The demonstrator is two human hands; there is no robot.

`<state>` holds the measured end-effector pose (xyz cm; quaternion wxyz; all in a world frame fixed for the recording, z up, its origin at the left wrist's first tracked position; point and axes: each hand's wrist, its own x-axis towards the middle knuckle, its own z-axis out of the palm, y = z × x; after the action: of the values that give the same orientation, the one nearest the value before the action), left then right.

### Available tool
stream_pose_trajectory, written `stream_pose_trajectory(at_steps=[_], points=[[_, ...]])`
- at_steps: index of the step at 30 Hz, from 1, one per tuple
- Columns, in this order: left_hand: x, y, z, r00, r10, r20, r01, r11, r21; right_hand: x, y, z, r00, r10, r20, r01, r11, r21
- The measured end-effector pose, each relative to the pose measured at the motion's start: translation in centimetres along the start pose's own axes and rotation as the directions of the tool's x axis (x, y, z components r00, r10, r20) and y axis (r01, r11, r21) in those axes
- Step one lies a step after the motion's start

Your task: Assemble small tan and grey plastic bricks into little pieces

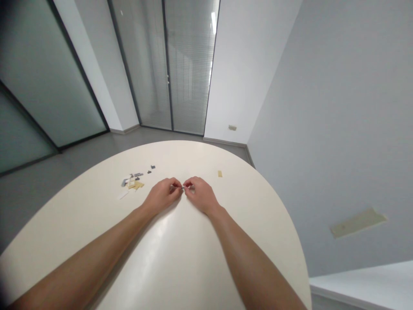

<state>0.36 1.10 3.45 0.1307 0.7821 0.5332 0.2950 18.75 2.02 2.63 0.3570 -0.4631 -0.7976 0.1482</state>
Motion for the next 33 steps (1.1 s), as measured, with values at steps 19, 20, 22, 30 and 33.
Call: stream_pose_trajectory(at_steps=[19, 20, 22, 30, 33], points=[[-0.08, 0.08, 0.01, 1.0, -0.015, -0.027, 0.014, 0.999, -0.031, 0.04, -0.02, -0.06, 1.0, 0.009, -0.011, -0.008, 0.998, 0.07], [-0.08, 0.08, 0.01, 1.0, -0.016, -0.024, 0.015, 0.999, -0.042, 0.04, 0.02, -0.05, 1.0, 0.003, -0.01, -0.002, 0.997, 0.078], [-0.1, 0.09, -0.01, 1.0, -0.014, -0.022, 0.012, 0.997, -0.073, 0.03, 0.03, -0.06, 1.0, -0.005, -0.006, 0.006, 0.996, 0.093], [-0.1, 0.17, -0.04, 0.999, -0.033, -0.007, 0.032, 0.993, -0.114, -0.08, -0.31, -0.23, 1.0, -0.02, 0.018, 0.019, 0.995, 0.099], [-0.02, 0.1, 0.07, 0.999, -0.033, 0.004, 0.033, 0.993, -0.111, -0.1, -0.25, -0.23, 1.0, -0.014, 0.025, 0.012, 0.997, 0.076]])
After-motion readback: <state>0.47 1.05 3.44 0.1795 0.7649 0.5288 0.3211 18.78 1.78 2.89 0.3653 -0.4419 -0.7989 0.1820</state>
